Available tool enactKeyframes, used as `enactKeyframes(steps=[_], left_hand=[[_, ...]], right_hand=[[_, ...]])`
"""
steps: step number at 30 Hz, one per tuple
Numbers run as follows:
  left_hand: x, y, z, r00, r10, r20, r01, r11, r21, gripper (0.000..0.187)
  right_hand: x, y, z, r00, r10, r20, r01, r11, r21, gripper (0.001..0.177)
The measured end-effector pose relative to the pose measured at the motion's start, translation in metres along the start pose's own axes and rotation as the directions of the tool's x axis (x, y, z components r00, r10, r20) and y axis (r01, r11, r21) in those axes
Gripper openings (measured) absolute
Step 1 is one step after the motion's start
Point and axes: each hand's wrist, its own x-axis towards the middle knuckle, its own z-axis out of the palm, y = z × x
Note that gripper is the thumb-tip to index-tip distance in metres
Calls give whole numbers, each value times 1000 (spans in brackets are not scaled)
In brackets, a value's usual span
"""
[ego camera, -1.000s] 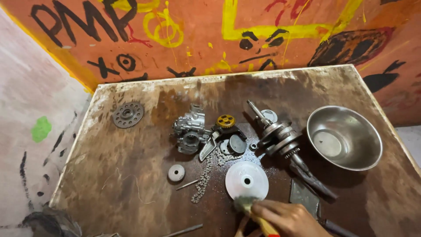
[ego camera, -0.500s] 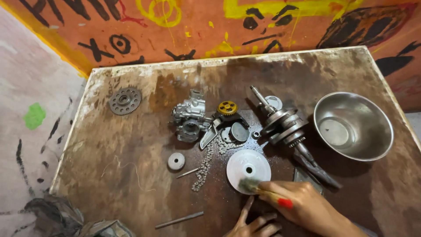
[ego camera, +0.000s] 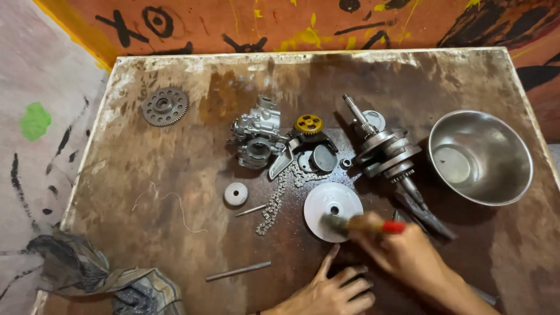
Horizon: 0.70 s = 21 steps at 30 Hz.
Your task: The person uses a brush to scrub a white circular mechanical part on a wooden table. Various disassembled engine components, including gears and a chain, are scattered around the workspace. The person repeatedly dips the brush into a metal bowl of liquid to clean the part.
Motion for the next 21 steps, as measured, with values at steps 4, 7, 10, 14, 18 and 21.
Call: enactKeyframes(steps=[4, 7, 10, 14, 18, 21], left_hand=[[5, -1, -12, 1000, 15, 5, -15, 1000, 10, 24], [7, 0, -16, 1000, -3, 20, 3, 1000, -29, 28], [2, 2, -9, 1000, -10, 26, 10, 1000, -2, 29], [12, 4, -27, 999, -26, 48, 29, 998, -58, 33], [13, 2, -40, 993, -54, 101, 69, 986, -154, 38], [16, 5, -42, 991, -62, 116, 84, 977, -194, 41]], right_hand=[[2, 2, -9, 971, -236, -38, 239, 956, 172, 22], [11, -7, -13, 989, -28, -142, 41, 995, 90, 26], [-4, 9, 9, 996, -55, 71, 54, 998, 24, 27], [5, -8, -3, 964, -264, -26, 266, 958, 106, 22], [7, -15, -1, 997, -69, -23, 69, 998, -1, 23], [7, -13, -8, 988, -141, 58, 135, 986, 95, 19]])
